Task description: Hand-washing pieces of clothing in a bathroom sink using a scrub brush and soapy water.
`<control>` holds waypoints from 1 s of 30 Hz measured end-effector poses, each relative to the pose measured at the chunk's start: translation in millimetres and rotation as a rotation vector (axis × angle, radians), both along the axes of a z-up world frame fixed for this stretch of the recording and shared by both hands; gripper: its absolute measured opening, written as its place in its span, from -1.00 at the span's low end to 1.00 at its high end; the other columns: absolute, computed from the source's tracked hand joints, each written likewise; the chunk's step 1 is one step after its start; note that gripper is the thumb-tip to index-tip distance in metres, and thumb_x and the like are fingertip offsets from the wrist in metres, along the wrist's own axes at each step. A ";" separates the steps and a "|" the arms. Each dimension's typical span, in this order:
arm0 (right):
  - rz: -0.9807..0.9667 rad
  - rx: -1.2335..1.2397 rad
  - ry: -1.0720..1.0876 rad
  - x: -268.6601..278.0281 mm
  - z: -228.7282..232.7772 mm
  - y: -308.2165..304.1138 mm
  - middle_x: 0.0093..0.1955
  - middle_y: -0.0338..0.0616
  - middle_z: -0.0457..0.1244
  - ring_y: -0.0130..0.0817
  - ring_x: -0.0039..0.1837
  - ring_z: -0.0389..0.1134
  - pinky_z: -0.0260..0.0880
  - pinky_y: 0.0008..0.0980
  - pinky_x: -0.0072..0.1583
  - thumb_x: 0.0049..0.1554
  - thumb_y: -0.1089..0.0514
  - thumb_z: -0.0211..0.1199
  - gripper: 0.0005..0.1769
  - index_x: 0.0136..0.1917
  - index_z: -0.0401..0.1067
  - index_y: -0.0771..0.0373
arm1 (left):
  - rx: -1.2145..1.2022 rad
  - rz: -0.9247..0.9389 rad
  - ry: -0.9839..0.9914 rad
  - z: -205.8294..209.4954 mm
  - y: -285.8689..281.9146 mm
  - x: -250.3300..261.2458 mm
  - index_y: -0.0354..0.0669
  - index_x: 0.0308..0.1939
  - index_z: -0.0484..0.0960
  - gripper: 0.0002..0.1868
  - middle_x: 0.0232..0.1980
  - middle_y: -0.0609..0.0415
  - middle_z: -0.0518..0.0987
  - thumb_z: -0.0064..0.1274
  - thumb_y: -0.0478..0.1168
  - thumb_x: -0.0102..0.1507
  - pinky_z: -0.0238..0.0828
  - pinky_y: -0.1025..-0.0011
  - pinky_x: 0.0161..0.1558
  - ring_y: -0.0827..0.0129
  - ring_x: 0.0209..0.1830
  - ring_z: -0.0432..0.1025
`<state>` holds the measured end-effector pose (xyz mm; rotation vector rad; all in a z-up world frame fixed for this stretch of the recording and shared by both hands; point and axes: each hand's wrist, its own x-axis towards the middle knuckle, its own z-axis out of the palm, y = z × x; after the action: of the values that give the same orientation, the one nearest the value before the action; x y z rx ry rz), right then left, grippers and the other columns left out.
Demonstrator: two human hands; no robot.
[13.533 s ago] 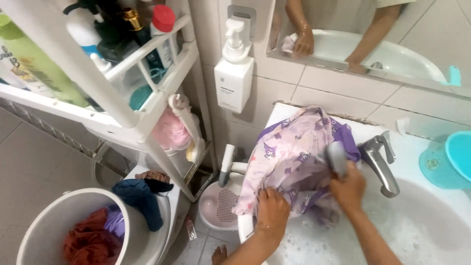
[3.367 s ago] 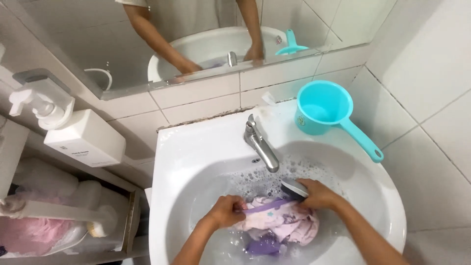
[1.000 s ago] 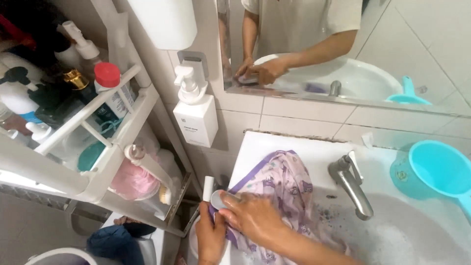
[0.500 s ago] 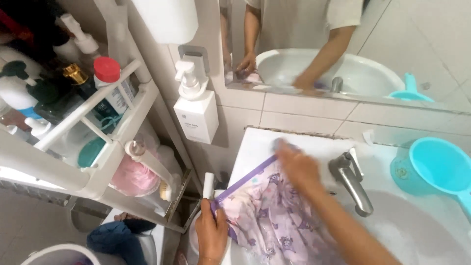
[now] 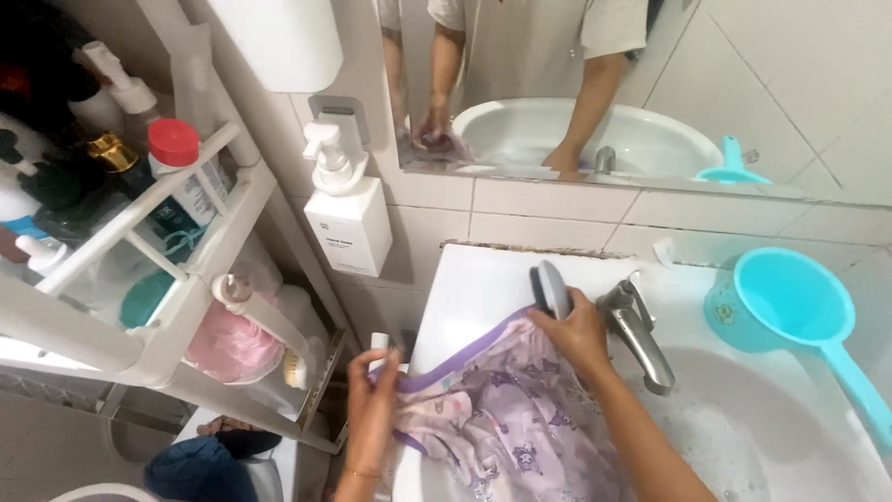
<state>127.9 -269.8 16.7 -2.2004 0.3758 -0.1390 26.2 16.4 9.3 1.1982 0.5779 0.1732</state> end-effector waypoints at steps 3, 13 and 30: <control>0.073 -0.111 0.100 -0.6 6.5 4.8 0.09 0.00 0.40 -0.16 0.04 0.51 0.50 -0.24 0.08 -0.14 -0.08 0.55 -0.12 0.37 0.34 0.23 | 0.415 -0.342 0.104 44.8 -9.5 -6.4 -0.04 0.06 0.54 -0.51 -0.33 0.09 0.55 0.35 -0.03 0.13 0.46 0.37 -0.24 0.40 -0.35 0.45; 0.164 0.096 0.117 -16.1 27.4 5.6 -0.02 0.05 0.41 -0.11 -0.08 0.48 0.46 -0.17 -0.06 -0.15 0.24 0.53 -0.31 0.24 0.36 0.28 | 1.051 -0.522 -0.001 26.0 -16.0 -3.9 -0.15 -0.07 0.58 -0.75 -0.18 -0.05 0.57 0.13 -0.08 0.30 0.46 0.17 -0.17 0.12 -0.23 0.56; 0.351 -0.825 -0.305 56.9 42.8 18.3 0.03 0.01 0.41 0.07 0.09 0.43 0.40 0.03 0.07 0.00 0.12 0.47 -0.34 0.35 0.33 0.06 | 0.815 -0.375 0.053 40.1 -34.1 31.3 -0.15 -0.10 0.66 -0.54 -0.49 -0.05 0.62 0.26 0.09 0.10 0.44 0.18 -0.35 0.15 -0.47 0.54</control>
<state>184.8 -251.6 59.4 -2.9448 -0.3062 -0.4993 57.5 -17.7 49.4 2.0830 0.3126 0.0519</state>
